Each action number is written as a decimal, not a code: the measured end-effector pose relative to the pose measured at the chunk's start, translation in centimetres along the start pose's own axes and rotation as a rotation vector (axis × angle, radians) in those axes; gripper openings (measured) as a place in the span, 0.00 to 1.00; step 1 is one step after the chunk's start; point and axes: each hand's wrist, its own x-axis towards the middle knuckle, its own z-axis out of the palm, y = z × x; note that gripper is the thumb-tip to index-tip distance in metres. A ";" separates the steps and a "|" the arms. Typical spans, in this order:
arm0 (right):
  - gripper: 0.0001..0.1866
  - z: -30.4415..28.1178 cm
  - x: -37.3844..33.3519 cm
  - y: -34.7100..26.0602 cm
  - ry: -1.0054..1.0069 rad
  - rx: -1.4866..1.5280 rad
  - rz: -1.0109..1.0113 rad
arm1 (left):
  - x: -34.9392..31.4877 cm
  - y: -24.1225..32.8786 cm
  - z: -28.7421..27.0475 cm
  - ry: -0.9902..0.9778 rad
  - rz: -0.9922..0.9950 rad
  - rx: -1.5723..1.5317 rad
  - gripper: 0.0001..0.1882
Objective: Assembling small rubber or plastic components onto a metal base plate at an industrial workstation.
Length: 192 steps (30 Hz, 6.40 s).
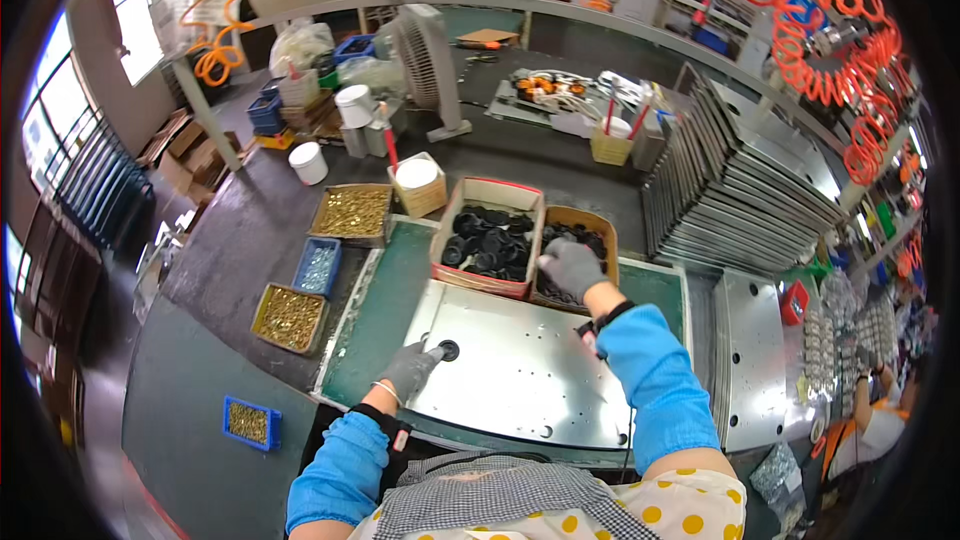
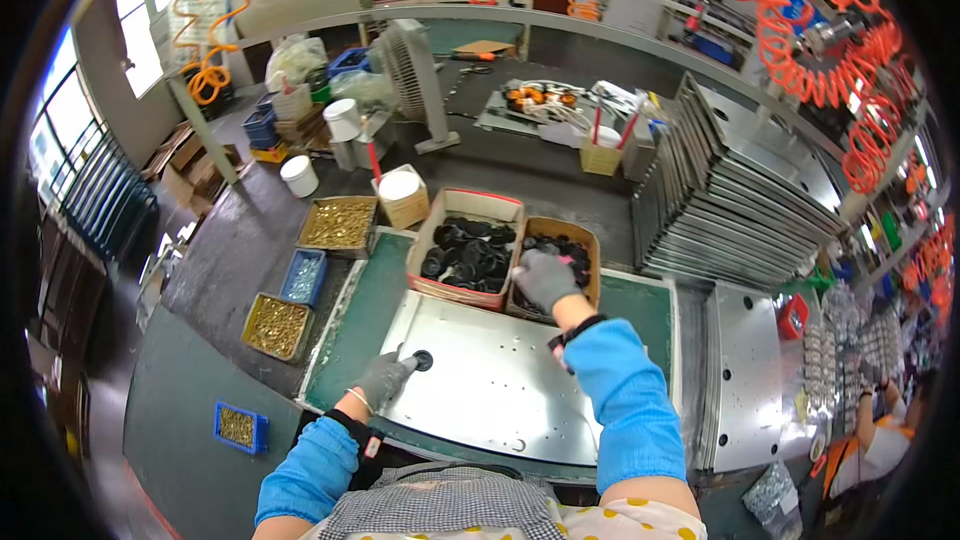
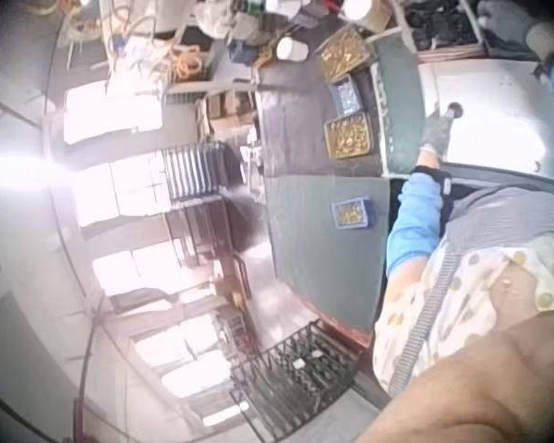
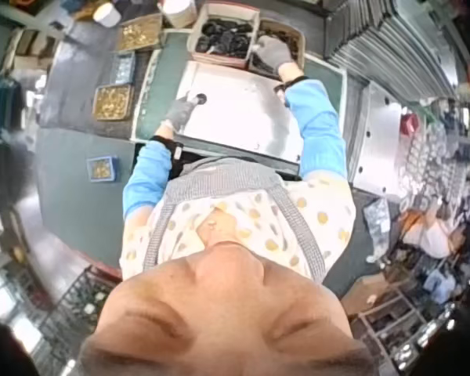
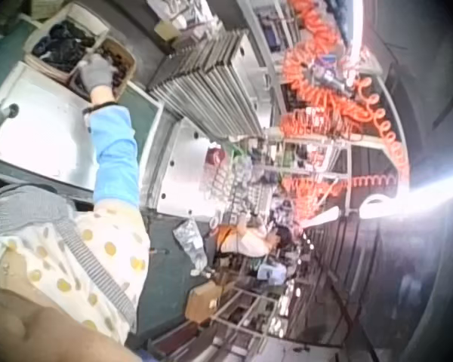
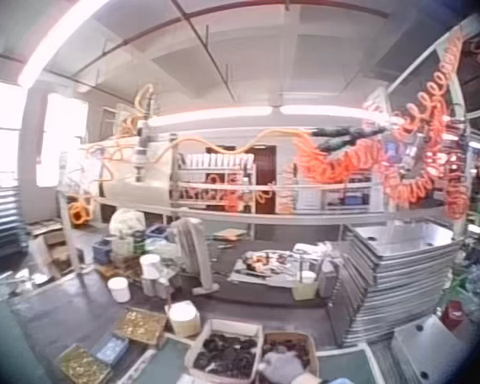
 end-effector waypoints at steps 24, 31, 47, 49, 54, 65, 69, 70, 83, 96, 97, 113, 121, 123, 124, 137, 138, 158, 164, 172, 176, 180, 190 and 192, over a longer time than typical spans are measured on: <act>0.34 7.8 12.1 22.3 -0.263 -0.554 -0.429 | 10.8 -3.6 4.6 0.085 0.299 0.255 0.26; 0.28 9.9 11.3 21.3 -0.316 -0.442 -0.311 | 9.3 -2.9 4.3 0.121 0.277 0.256 0.26; 0.39 1.5 -2.1 9.8 -0.162 0.249 0.078 | 1.9 -0.8 1.5 0.092 0.186 0.099 0.27; 0.28 1.4 -4.4 6.9 -0.204 0.231 -0.185 | 1.2 -0.8 1.3 0.109 0.198 0.151 0.36; 0.14 3.2 -11.0 5.6 -0.106 -0.133 -0.442 | 2.2 -2.8 1.3 0.111 0.449 0.039 0.29; 0.17 2.5 -17.5 6.6 -0.062 0.212 -0.062 | 0.1 -0.5 0.4 -0.031 0.050 -0.363 0.16; 0.12 2.4 -19.3 6.6 -0.099 0.284 0.164 | 0.3 -0.7 0.5 -0.015 0.061 -0.386 0.15; 0.12 2.3 -19.8 6.7 -0.125 0.309 0.233 | 0.5 -0.8 0.7 -0.005 0.043 -0.388 0.14; 0.14 0.1 -18.2 19.1 0.387 0.201 0.640 | 1.8 -2.4 0.4 0.019 0.061 -0.275 0.34; 0.16 0.2 -17.0 18.6 0.202 -0.184 0.373 | 0.2 -1.4 0.7 0.012 0.176 -0.472 0.15; 0.15 -0.2 -17.0 19.8 0.158 -0.137 0.300 | 0.1 -1.2 0.6 0.011 0.214 -0.421 0.15; 0.20 -0.7 -13.1 27.3 -0.164 0.351 0.139 | 2.6 3.8 3.6 -0.014 0.207 -0.293 0.20; 0.21 -3.9 -13.1 25.7 -0.337 0.451 0.317 | 2.7 4.6 3.7 -0.011 0.181 -0.278 0.20; 0.16 -4.4 -12.3 24.7 -0.378 0.203 0.220 | 2.6 4.5 3.7 -0.010 0.173 -0.273 0.20; 0.16 -4.3 -11.8 24.1 -0.433 0.051 0.186 | 2.5 4.5 3.7 -0.011 0.173 -0.272 0.20; 0.25 1.3 -19.4 10.2 -0.271 -0.101 -0.029 | 2.3 3.5 3.7 -0.018 0.175 -0.280 0.20; 0.24 1.5 -19.7 10.1 -0.264 -0.099 -0.002 | 2.4 3.4 3.7 -0.026 0.182 -0.277 0.20; 0.11 5.0 -27.3 6.6 0.005 0.366 0.170 | 0.0 -1.0 0.4 0.009 0.115 -0.396 0.15; 0.11 7.8 -27.9 2.6 0.054 0.011 0.067 | 0.2 -1.0 0.7 0.039 0.073 -0.387 0.15; 0.09 9.3 -29.4 -0.1 0.004 -0.073 -0.034 | 1.2 -2.1 0.4 0.043 -0.025 -0.351 0.29; 0.09 9.5 -29.2 -0.9 -0.013 -0.096 0.017 | 1.3 -2.4 -0.2 -0.076 -0.048 -0.335 0.32; 0.11 9.2 -28.7 -0.6 -0.071 -0.066 0.025 | 1.7 -2.7 0.5 0.003 -0.012 -0.359 0.33; 0.21 8.9 -27.6 -0.5 -0.225 -0.030 0.102 | 1.2 -2.3 0.4 -0.021 0.005 -0.360 0.27; 0.22 8.2 -26.8 -0.3 -0.279 -0.019 0.032 | 1.4 -2.4 0.4 -0.031 -0.022 -0.370 0.24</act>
